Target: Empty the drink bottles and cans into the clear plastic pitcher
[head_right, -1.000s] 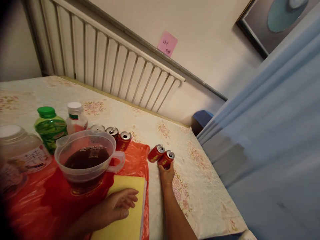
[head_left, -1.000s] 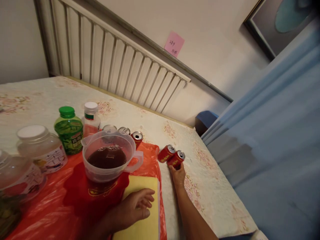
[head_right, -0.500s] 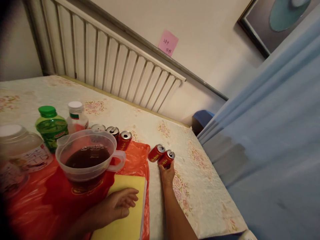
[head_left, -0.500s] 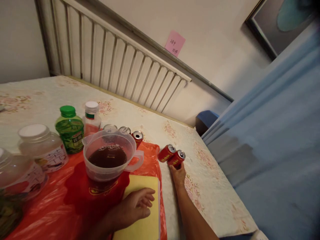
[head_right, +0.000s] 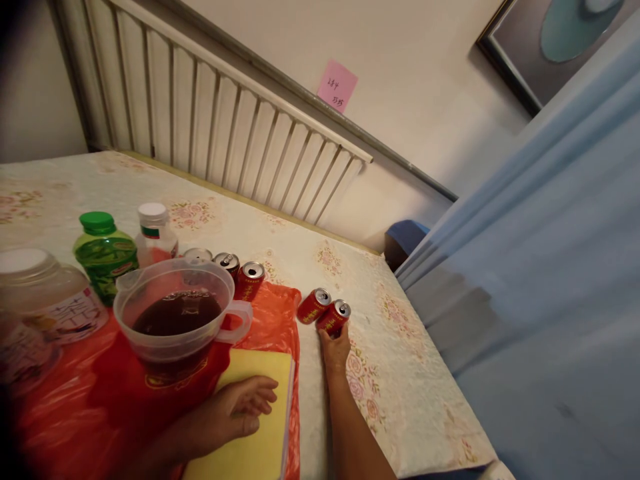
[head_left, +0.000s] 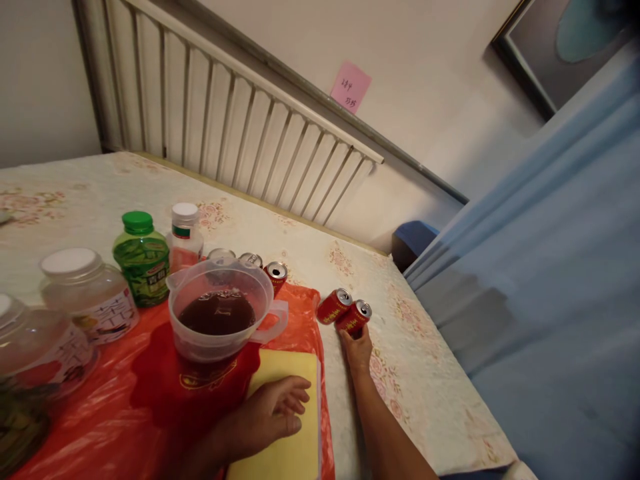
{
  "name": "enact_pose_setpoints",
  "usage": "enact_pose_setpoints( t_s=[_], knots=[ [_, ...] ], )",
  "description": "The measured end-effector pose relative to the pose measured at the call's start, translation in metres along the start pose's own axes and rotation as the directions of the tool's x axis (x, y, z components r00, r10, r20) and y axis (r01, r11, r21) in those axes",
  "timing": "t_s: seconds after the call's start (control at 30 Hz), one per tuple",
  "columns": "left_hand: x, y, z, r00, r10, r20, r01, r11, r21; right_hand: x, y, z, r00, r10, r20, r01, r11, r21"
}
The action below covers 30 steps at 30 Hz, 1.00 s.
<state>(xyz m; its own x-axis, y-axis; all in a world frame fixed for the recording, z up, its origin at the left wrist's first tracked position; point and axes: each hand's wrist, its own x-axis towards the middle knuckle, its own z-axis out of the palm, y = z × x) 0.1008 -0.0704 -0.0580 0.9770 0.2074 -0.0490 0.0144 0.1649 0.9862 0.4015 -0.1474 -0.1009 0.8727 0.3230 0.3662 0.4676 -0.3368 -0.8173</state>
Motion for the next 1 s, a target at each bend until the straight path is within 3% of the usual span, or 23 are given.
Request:
enact_pose_setpoints(
  t_s=[0.2,0.4,0.47,0.57,0.67,0.73,0.83,1.0],
  knots=[
    [-0.001,0.001,0.011,0.991,0.021,-0.134,-0.001,0.989,0.151,0.001,0.003,0.001,1.0,-0.003,0.009,0.003,1.0,0.006],
    [-0.007,-0.025,0.028,0.944,0.171,-0.282,-0.032,0.897,0.44,0.001,0.003,0.002,1.0,0.001,0.004,-0.001,0.999,0.036],
    [-0.008,-0.037,0.031,0.922,0.268,-0.278,-0.048,0.795,0.605,0.0,0.001,0.002,1.0,0.005,0.0,-0.005,0.999,0.051],
    [-0.006,-0.052,0.033,0.879,0.421,-0.225,-0.03,0.519,0.855,-0.001,-0.003,0.0,1.0,0.007,-0.001,-0.007,0.997,0.077],
    [-0.004,-0.061,0.035,0.84,0.521,-0.154,0.036,0.23,0.973,-0.002,-0.006,-0.002,1.0,0.003,0.003,-0.003,0.995,0.1],
    [-0.004,-0.063,0.039,0.817,0.56,-0.141,0.112,0.086,0.99,-0.003,-0.006,-0.002,1.0,0.001,0.006,-0.002,0.994,0.111],
    [-0.003,-0.062,0.045,0.796,0.582,-0.165,0.225,-0.032,0.974,-0.003,-0.003,-0.001,1.0,0.0,0.015,-0.002,0.992,0.126],
    [-0.004,-0.054,0.049,0.793,0.588,-0.156,0.261,-0.097,0.96,-0.001,0.0,0.001,1.0,-0.001,0.029,-0.003,0.991,0.133]
  ],
)
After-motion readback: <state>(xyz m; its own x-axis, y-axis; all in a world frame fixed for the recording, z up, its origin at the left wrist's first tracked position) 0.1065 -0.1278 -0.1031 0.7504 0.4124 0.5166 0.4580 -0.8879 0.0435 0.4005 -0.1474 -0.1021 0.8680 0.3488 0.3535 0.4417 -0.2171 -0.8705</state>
